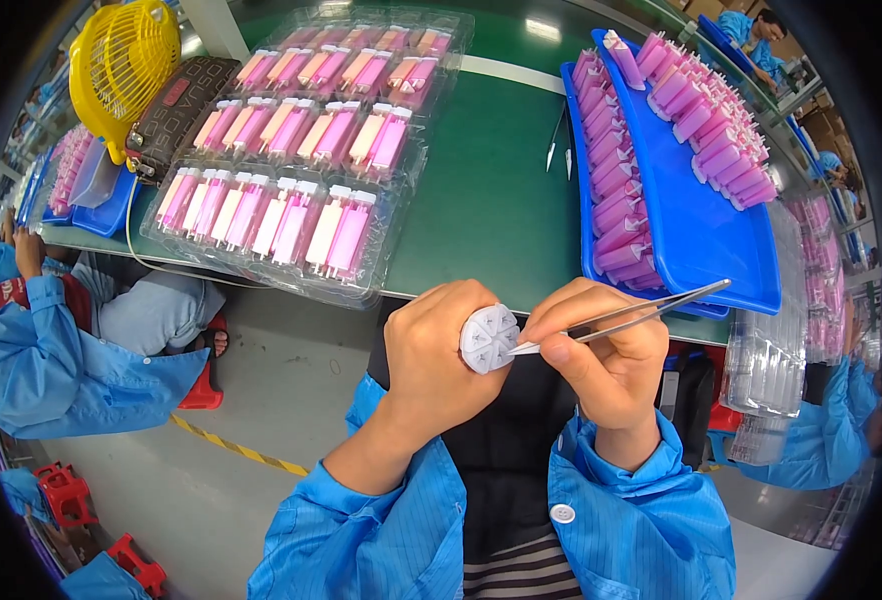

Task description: The person assembles small pink components at a manufacturing workstation using tweezers, then inspects the assembled components.

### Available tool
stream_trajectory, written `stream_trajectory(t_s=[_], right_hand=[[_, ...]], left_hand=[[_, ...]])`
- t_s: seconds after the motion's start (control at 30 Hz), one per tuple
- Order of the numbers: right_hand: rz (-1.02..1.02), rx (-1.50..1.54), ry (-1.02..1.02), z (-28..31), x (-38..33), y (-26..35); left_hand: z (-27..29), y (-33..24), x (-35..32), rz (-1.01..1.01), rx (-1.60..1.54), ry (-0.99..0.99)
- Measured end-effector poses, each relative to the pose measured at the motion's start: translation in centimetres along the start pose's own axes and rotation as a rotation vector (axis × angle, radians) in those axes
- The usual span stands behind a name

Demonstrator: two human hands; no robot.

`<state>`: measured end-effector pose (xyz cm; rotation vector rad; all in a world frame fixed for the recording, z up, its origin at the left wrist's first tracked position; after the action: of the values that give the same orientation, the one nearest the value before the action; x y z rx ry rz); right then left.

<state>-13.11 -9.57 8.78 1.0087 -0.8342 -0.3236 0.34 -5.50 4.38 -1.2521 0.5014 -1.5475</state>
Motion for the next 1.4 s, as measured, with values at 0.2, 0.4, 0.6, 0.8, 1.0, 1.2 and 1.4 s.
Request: stream_trajectory(t_s=[0.2, 0.4, 0.6, 0.8, 1.0, 1.2, 1.4], right_hand=[[-0.029, 0.055, -0.030, 0.1, -0.3, -0.3], [-0.041, 0.079, -0.040, 0.1, -0.4, -0.4], [-0.045, 0.102, -0.054, 0.2, -0.4, -0.3], [-0.038, 0.090, -0.049, 0.1, -0.3, -0.2], [-0.025, 0.040, -0.027, 0.1, -0.3, -0.2], [-0.018, 0.003, -0.008, 0.0, -0.1, 0.0], [0.001, -0.088, 0.025, -0.1, 0.2, 0.7]], left_hand=[[0.0, -0.1, 0.0, -0.005, -0.003, 0.008], [0.1, -0.1, 0.0, 0.003, -0.019, 0.014], [0.1, 0.0, -0.1, 0.023, -0.002, 0.037], [0.2, -0.1, -0.1, 0.007, -0.027, 0.020], [0.1, 0.0, -0.1, 0.006, -0.024, 0.017], [0.0, 0.1, -0.1, -0.011, 0.002, 0.030], [0.0, -0.2, 0.0, -0.033, 0.021, 0.029]])
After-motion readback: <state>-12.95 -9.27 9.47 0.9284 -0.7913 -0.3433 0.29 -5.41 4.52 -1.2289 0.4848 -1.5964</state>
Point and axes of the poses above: each hand's wrist, its own x-axis towards the middle knuckle, its own z-axis out of the back of the hand, y = z × x, the point moved 6 cm from there along x, towards the middle knuckle, and after that the axes turned 10 degrees about y, right-handed, at the moved point
